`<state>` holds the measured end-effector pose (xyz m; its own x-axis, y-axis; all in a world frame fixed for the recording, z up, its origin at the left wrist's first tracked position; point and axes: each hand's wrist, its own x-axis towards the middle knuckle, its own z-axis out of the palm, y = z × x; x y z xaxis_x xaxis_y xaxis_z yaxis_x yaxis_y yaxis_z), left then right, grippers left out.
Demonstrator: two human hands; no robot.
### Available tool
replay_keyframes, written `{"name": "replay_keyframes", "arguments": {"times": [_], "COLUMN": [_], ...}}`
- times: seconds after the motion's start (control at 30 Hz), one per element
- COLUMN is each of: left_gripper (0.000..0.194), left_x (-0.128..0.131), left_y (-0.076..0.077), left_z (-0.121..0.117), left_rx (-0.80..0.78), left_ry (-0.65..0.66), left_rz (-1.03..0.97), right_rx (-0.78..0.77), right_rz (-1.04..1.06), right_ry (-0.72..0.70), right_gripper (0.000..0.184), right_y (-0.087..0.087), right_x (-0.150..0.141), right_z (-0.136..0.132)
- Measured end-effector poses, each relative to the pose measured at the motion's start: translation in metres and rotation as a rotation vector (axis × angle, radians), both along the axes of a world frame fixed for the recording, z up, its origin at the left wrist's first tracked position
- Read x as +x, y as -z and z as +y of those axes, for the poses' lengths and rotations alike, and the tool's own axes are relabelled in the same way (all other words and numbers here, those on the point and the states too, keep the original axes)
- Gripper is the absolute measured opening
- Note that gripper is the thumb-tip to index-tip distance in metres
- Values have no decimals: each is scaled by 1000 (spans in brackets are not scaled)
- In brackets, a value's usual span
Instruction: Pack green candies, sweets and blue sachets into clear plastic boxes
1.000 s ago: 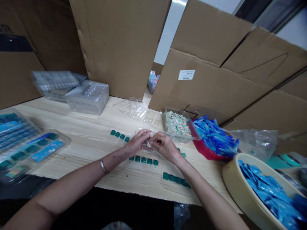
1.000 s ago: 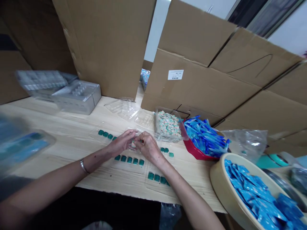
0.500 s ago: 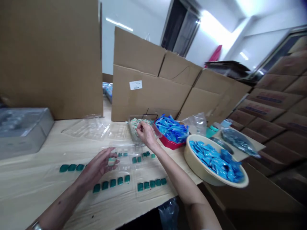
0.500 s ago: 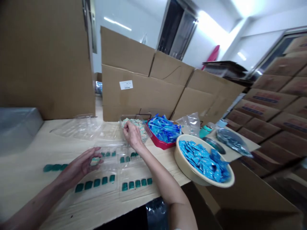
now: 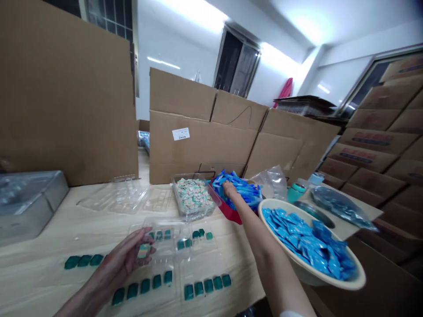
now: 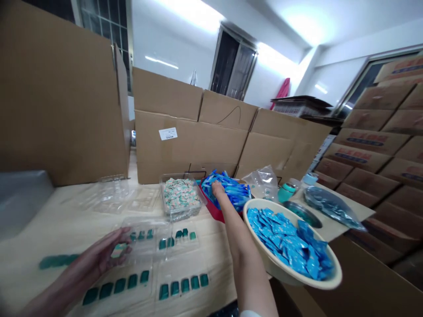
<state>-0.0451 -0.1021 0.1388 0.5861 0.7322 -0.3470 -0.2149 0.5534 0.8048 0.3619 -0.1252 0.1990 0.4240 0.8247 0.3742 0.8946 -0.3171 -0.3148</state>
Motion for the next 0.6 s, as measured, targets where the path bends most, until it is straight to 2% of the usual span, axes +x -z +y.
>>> {"name": "replay_keyframes", "arguments": {"times": [0.13,0.27,0.33,0.37,0.4,0.5,0.6], "left_gripper": [28,24,24,24,24,23,21], "left_x": [-1,-2,-3,-3,-4,-5,-7], "left_y": [3,5,6,6,6,2,-5], "left_z": [0,0,1,2,2,-1,-5], "left_rx": [22,53,51,50,50,40,29], "left_ry": [17,73,79,78,78,107,150], "left_rz": [-52,-134,-163,-173,-179,-183,-180], "right_rx": [-12,93,308,440,500,422,296], "right_rz": [61,114,281,429,577,839,848], "right_ry": [59,45,-47,-132,-242,-490,-596], "right_gripper": [18,9,14,21,28,33,30], "right_y": [4,-7,-15,-17,-19,-14,-2], "right_x": [-5,-23,-49,-67,-87,-153,-199], "right_z": [0,-12,-20,-26,-31,-43,-46]}}
